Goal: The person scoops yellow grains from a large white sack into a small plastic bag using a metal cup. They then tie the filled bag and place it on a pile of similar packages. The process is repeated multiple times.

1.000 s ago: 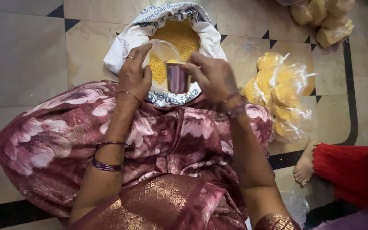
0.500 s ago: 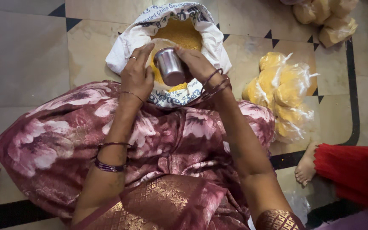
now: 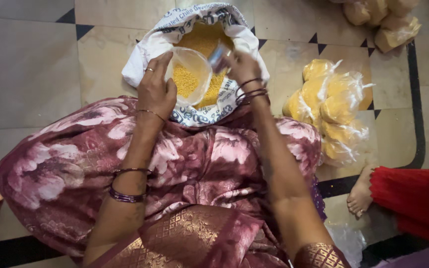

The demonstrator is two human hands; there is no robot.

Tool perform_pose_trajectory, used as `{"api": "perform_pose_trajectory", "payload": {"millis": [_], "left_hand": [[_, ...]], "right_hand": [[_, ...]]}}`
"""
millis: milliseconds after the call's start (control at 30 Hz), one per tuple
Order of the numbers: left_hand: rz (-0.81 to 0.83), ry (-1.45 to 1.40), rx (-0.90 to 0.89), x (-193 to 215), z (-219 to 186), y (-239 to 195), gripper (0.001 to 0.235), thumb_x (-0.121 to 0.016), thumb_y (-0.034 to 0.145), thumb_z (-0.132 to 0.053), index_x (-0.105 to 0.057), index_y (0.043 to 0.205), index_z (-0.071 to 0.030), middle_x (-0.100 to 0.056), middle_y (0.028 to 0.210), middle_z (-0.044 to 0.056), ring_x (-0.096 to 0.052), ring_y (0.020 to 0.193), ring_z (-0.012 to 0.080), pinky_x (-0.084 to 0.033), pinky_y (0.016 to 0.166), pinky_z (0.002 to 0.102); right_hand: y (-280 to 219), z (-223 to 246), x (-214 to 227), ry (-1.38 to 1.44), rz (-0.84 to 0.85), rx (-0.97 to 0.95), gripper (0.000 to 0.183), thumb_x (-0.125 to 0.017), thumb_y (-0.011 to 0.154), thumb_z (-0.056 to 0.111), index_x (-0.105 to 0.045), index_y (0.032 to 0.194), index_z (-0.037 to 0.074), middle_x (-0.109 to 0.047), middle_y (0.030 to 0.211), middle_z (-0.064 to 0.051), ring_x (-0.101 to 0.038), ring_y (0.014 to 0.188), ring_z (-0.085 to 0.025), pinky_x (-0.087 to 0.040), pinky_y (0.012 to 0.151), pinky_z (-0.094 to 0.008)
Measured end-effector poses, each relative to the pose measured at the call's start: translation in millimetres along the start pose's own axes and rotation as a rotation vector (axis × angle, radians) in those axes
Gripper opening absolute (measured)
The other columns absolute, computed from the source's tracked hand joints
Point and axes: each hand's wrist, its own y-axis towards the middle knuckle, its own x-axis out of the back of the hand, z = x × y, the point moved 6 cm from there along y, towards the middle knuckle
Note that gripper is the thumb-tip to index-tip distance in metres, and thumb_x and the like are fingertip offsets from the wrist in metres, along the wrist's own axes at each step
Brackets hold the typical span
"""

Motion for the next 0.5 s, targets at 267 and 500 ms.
{"api": "perform_pose_trajectory", "payload": {"millis": [267, 500], "left_hand": [[-0.013, 0.006, -0.021, 0, 0, 0, 0.058, -0.053, 0.089, 0.009, -0.053, 0.146, -0.002, -0.059, 0.141, 0.022, -0.059, 0.131, 0.0392, -0.049, 0.111, 0.044], [-0.003, 0.018, -0.007, -2, 0, 0, 0.058, -0.055, 0.089, 0.007, -0.053, 0.146, -0.002, -0.059, 0.140, 0.022, -0.059, 0.130, 0.0395, -0.049, 0.110, 0.044]], "right_hand": [[-9, -37, -96, -0.396, 0.090, 0.016, 0.036, -0.059, 0.088, 0.040, -0.080, 0.095, 0.013, -0.075, 0.094, -0.019, -0.073, 0.090, -0.037, -0.056, 0.082, -0.048], [-34, 7, -61, -0.321, -0.211, 0.105, 0.031, -0.065, 0.090, 0.039, -0.078, 0.095, 0.011, -0.075, 0.086, -0.017, -0.073, 0.083, -0.037, -0.055, 0.078, -0.048]]}}
